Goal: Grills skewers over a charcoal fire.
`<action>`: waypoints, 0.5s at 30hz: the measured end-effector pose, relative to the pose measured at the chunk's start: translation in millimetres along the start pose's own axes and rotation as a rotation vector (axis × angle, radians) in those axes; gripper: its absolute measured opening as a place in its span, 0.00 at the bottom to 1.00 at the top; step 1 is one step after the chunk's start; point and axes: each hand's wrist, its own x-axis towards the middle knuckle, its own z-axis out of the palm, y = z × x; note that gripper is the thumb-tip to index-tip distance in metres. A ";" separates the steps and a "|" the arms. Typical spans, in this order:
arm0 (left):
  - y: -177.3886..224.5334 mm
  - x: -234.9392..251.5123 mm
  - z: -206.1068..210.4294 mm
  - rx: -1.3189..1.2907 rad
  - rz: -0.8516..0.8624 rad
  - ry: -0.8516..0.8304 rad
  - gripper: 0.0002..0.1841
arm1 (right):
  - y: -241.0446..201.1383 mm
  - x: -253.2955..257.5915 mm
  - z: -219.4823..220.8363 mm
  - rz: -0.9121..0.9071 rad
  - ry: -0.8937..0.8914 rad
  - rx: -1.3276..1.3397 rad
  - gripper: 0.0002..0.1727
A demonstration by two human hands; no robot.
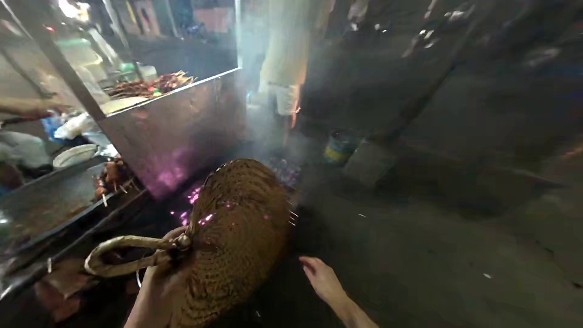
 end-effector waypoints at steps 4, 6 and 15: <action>-14.4 5.9 25.4 0.307 0.137 0.212 0.19 | -59.1 76.0 -20.5 -0.119 -0.029 -0.104 0.23; -4.4 1.4 37.2 0.251 0.108 0.196 0.17 | -78.9 105.2 -22.7 -0.115 -0.080 -0.119 0.23; 5.4 -15.8 41.9 0.134 0.103 0.271 0.20 | -92.3 158.6 -23.9 -0.003 -0.207 -0.119 0.22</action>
